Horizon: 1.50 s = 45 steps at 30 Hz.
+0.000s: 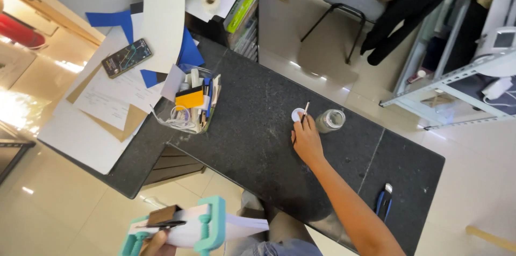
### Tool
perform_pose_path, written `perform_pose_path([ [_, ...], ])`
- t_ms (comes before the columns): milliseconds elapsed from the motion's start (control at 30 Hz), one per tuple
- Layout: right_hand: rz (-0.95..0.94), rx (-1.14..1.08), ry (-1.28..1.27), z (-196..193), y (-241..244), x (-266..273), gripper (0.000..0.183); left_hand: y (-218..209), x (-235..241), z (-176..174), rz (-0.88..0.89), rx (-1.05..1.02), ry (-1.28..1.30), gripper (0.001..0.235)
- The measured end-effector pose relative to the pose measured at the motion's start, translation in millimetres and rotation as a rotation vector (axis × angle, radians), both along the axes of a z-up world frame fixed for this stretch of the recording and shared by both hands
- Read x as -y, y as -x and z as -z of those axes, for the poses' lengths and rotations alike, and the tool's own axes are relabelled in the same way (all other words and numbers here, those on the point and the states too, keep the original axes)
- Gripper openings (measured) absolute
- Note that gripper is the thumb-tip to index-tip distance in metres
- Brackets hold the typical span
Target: Assembling and glue-binding small notepads by aligning paper in a jig, clamping it, and applying adhesive with a brush.
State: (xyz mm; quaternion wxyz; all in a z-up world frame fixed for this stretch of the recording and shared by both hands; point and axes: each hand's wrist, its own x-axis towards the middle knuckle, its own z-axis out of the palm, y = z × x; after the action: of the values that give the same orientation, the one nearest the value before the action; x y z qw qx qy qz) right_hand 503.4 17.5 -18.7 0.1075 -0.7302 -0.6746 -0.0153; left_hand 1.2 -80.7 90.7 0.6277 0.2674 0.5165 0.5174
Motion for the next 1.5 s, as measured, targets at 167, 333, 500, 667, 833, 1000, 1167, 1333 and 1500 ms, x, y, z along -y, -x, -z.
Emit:
perform_pose_path([
  [167, 0.153, 0.054, 0.152, 4, 6, -27, 0.04, -51, -38, 78, -0.018, -0.016, 0.257, 0.055],
  [333, 0.014, 0.029, 0.231, -1, 5, -24, 0.038, -166, -106, 56, 0.147, -0.024, 0.325, 0.037],
  [500, -0.138, 0.0, 0.15, -38, -14, 7, 0.033, -229, -137, 30, 0.198, -0.041, 0.348, 0.046],
  [667, -0.103, -0.108, -0.13, -95, -24, 55, 0.023, -255, -162, 33, 0.329, -0.105, 0.285, 0.042],
  [833, 0.175, -0.417, -0.251, -122, -44, 103, 0.039, -268, -204, 40, 0.751, -0.238, 0.273, 0.036],
  [1000, 0.299, -0.517, -0.36, -124, -47, 130, 0.041, -302, -242, 87, 0.869, -0.353, 0.315, 0.035],
  [1167, 0.45, -0.625, -0.383, -121, -59, 130, 0.043, -343, -283, 74, 0.958, -0.388, 0.389, 0.043],
  [1333, 0.473, -0.585, -0.412, -134, -83, 112, 0.045, -360, -317, 71, 0.973, -0.322, 0.491, 0.043],
  [1500, 0.542, -0.6, -0.457, -133, -88, 117, 0.048, -344, -313, 59, 0.934, -0.216, 0.397, 0.078],
])
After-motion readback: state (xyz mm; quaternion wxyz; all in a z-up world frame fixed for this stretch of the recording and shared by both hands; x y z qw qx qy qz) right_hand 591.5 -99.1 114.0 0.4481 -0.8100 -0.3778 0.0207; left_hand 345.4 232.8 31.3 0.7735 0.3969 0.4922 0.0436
